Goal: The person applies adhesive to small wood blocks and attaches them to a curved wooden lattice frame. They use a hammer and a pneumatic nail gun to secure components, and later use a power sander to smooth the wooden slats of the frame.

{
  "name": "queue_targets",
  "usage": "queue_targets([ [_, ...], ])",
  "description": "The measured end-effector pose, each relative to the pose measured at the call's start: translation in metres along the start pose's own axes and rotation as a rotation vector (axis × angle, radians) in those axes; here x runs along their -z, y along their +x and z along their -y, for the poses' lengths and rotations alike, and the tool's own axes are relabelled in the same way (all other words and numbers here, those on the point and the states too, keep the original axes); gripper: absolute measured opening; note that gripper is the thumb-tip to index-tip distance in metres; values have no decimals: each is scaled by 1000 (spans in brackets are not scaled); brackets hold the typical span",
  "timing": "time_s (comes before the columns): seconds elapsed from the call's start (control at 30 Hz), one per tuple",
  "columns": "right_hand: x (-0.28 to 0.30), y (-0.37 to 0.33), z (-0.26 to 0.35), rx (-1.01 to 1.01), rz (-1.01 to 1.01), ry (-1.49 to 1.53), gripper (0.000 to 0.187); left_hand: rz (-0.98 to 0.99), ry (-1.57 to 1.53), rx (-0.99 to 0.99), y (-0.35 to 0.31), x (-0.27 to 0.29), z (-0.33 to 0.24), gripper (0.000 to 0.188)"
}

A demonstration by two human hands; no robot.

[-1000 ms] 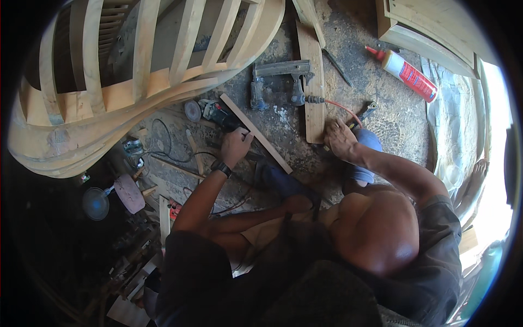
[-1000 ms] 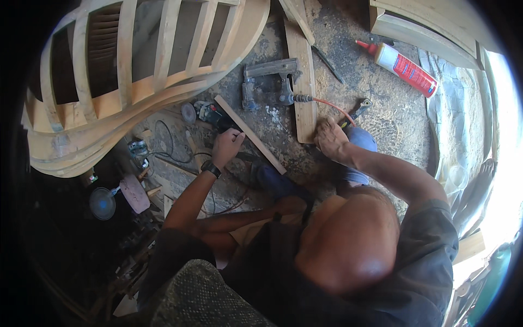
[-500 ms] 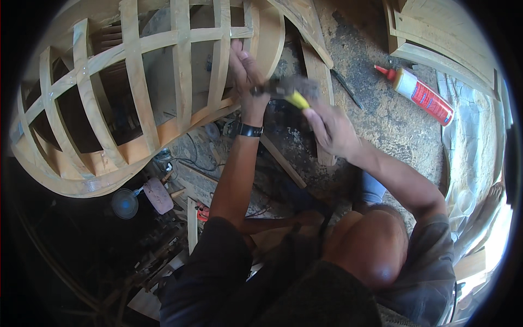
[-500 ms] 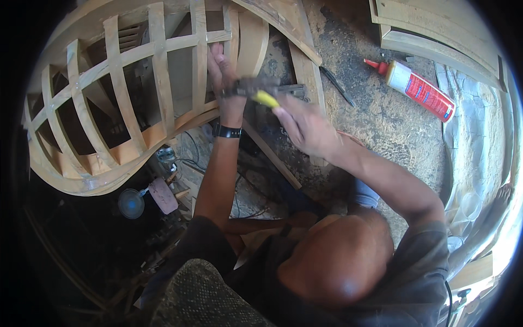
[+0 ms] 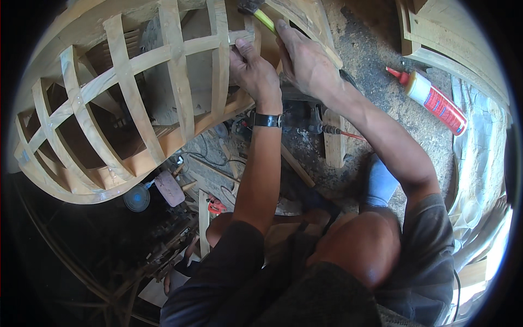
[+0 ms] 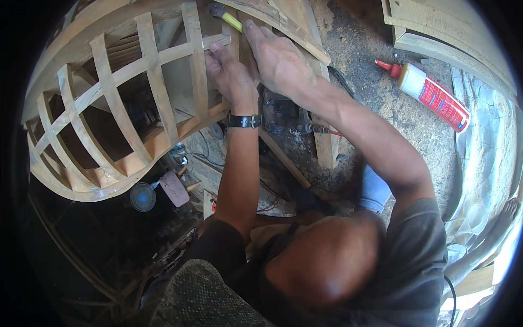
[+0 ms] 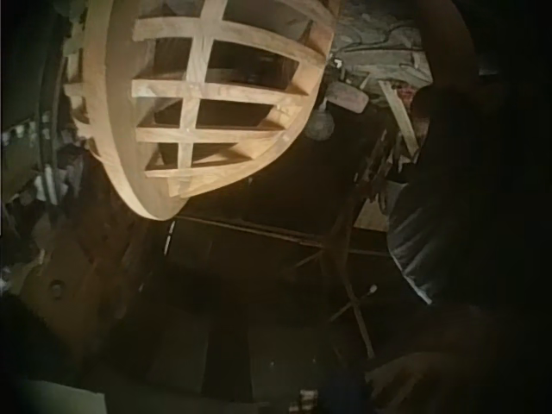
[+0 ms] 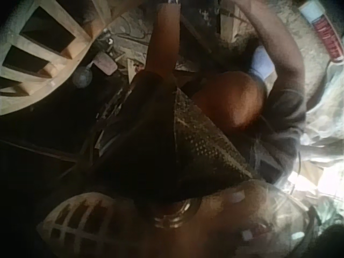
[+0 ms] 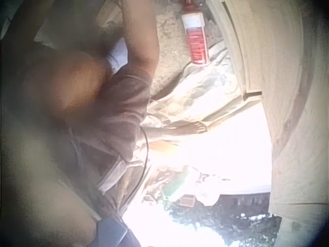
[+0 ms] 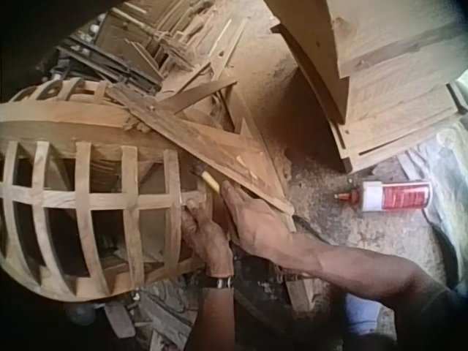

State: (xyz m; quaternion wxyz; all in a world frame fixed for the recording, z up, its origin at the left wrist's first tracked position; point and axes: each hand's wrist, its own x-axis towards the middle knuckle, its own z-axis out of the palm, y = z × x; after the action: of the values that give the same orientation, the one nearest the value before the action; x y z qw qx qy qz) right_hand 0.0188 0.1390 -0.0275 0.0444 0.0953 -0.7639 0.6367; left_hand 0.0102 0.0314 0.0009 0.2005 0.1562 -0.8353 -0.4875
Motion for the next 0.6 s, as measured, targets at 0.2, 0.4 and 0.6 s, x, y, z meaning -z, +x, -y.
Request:
queue_targets([
  [0.2, 12, 4, 10, -17, 73, -41, 55, -66, 78, -48, 0, -6, 3, 38],
  [0.4, 22, 9, 11, -23, 115, -43, 51, -80, 123, -65, -3, -9, -1, 43],
  [0.6, 25, 8, 12, 49, 69, -28, 42, -136, 169, -84, -2, -10, 5, 47],
])
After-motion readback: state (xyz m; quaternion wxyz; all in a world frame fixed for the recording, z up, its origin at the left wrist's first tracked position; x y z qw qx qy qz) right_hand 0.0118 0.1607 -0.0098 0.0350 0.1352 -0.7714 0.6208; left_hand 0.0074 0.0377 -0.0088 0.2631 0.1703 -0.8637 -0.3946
